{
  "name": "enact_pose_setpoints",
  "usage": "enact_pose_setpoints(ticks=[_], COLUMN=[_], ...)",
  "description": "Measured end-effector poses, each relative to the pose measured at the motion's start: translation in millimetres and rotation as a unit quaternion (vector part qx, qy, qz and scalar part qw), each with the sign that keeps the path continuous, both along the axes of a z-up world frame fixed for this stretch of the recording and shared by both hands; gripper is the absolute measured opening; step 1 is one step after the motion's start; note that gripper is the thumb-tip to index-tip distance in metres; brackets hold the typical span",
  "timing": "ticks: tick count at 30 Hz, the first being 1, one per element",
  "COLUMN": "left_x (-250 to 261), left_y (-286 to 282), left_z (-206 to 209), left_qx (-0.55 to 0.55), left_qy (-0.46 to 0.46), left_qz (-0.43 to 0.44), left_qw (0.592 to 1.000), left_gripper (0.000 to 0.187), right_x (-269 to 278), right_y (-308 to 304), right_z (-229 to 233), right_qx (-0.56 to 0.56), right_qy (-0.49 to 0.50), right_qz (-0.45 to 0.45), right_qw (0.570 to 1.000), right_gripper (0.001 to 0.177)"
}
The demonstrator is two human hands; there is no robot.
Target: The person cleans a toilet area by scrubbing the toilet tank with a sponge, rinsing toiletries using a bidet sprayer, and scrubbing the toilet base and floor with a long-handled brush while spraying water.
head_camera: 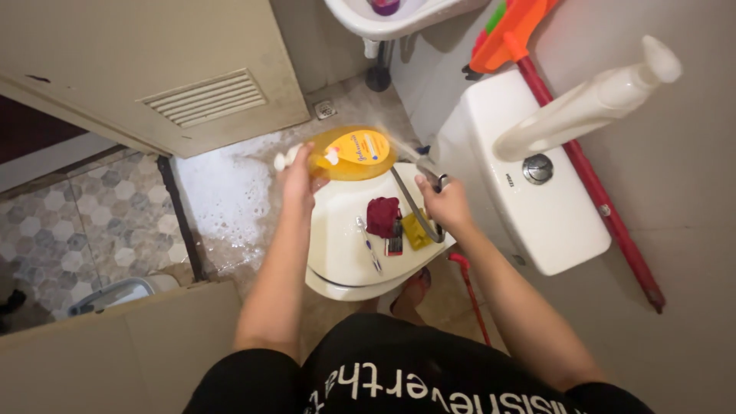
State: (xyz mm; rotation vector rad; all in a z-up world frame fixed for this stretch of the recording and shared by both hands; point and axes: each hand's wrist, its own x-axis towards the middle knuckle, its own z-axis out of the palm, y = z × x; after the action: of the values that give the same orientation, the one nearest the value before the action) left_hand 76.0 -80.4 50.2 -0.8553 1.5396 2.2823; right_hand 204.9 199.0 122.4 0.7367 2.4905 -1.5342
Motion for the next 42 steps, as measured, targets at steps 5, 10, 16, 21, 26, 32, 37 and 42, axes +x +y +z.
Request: enact_pose_setpoints(ticks=[5,10,16,21,26,32,37,42], left_x=[-24,-52,-56,-53,-45,-37,-56,-64], left_y=[57,142,257,319,344,337,318,249], left_z=[69,156,240,255,259,255,169,17], left_qx=[-0.204,-0.279,-0.357,-0.382,-0.385,-0.33,-0.151,-0.245], left_qy=[0.214,0.383,0.456,0.48,0.474,0.438,0.549,0.438], left_qz=[-0.037,-0.16,-0.313,-0.372,-0.393,-0.45,-0.401,-0.181], left_qw=[0.955,0.866,0.753,0.697,0.688,0.705,0.717,0.846], left_gripper=[0.029,0.041,0.054,0.046,0.058,0.072,0.09,0.06], right_x=[6,20,41,50,55,56,54,61], right_y=[0,3,14,27,37,38,43,46], right_z=[6,18,29,11,1,-2,-22,-38], right_qx=[-0.042,-0.083,0.044,0.133,0.121,0.117,0.146,0.218], right_qy=[0.021,0.081,0.06,0.115,0.172,0.152,0.061,0.064], right_qz=[-0.12,-0.166,-0.148,-0.156,-0.167,-0.171,-0.119,-0.021], right_qw=[0.992,0.979,0.986,0.972,0.963,0.966,0.98,0.974], right_gripper=[0.048,0.035,0.042,0.045,0.038,0.039,0.045,0.047])
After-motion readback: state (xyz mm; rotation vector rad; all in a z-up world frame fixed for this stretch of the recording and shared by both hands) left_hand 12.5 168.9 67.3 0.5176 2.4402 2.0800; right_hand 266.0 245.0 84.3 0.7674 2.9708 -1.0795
